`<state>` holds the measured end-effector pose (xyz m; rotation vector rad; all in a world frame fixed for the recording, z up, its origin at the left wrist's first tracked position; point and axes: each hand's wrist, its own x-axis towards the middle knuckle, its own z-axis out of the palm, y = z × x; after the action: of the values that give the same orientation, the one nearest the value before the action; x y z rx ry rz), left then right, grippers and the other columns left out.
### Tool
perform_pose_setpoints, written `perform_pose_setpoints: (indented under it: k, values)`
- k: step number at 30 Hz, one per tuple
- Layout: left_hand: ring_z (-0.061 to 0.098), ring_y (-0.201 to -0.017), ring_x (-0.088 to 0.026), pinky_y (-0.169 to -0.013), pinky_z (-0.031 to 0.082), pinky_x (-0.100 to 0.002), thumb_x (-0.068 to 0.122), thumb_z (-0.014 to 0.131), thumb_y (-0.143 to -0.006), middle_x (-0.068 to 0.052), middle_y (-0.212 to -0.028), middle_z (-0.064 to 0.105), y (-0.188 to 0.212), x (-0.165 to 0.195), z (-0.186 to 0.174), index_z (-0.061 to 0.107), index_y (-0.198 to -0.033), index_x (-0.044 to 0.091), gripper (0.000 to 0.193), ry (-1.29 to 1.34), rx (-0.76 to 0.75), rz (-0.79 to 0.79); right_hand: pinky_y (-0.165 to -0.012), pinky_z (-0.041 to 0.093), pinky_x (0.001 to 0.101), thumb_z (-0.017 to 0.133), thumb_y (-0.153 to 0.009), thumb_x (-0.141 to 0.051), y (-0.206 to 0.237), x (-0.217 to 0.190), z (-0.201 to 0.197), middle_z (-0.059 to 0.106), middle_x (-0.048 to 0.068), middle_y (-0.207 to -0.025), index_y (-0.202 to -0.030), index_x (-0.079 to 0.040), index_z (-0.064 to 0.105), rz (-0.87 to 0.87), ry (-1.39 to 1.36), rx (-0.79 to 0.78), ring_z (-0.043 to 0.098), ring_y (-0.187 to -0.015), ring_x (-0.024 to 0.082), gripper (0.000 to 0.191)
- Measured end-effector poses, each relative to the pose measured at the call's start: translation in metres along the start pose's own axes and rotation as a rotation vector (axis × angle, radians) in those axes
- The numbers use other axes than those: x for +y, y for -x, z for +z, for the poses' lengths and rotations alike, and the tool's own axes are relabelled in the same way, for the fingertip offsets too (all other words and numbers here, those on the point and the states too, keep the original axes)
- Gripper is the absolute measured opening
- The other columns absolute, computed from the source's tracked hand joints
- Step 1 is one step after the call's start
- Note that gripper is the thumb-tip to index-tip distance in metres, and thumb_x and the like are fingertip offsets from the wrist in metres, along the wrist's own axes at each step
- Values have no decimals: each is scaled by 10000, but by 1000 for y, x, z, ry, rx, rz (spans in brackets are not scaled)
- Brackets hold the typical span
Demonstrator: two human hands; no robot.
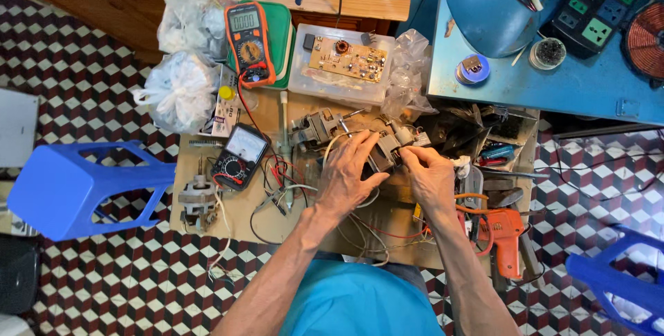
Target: The person works at a cluttered electronics repair bench, handling a small electric motor and its wiring. They strip and arrange wires by hand, use a multimeter to test the motor, cut and trim components with pliers, and reposition the motor on the bench while reassembling its parts.
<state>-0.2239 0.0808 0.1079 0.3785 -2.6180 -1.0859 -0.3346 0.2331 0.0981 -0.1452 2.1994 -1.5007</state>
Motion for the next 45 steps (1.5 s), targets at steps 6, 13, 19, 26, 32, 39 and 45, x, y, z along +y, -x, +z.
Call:
perform_pose_setpoints:
  k: [6,13,19,26,32,39,45]
  values:
    - [543,-1295,-341,-1108,435,-444,253,882,-751,-138,-1424,550,-1,-6,-9,519,-1448,56,810,30,7,47,-715,490,245,711,-961,-206,13,-2,16,718,44,-926,-1066,10,769,-56,90,121,625,-805,94,247]
    - [540,-1299,-341,-1103,433,-441,243,890,-734,-140,-1418,543,-4,-2,-12,518,-1444,39,827,15,30,45,-724,513,256,721,-941,-231,17,-22,23,748,45,-941,-1049,-3,764,-25,204,189,671,-809,104,256]
    - [542,-1310,-329,-1110,434,-439,229,881,-747,-132,-1420,545,-5,1,-14,522,-1444,42,806,31,11,45,-726,528,268,748,-894,-254,14,-24,18,740,60,-903,-1003,-13,775,-29,247,126,678,-789,116,265]
    - [537,-1312,-328,-1118,426,-446,250,883,-751,-131,-1421,546,-7,4,-11,521,-1451,47,814,9,-2,25,-617,428,207,771,-892,-226,4,-2,13,674,-22,-815,-1005,-27,789,194,-165,88,550,-701,47,229]
    - [539,-1315,-322,-1129,420,-451,260,882,-757,-122,-1430,551,-8,2,-11,523,-1457,61,812,-1,-17,13,-542,357,185,773,-899,-190,-3,13,12,638,-29,-780,-1009,-32,770,287,-384,118,485,-613,27,193]
    - [536,-1319,-321,-1137,407,-459,264,880,-762,-121,-1440,548,-7,0,-9,520,-1468,67,816,-7,-25,10,-602,428,171,751,-921,-181,-1,17,8,670,-28,-812,-1019,-25,746,193,-345,219,563,-687,27,185]
    - [523,-1319,-335,-1131,392,-472,295,873,-755,-129,-1437,541,-12,2,-12,525,-1453,62,814,-22,-41,32,-696,477,229,712,-960,-146,4,20,-11,676,30,-896,-1076,-11,706,236,-735,101,593,-775,94,178]
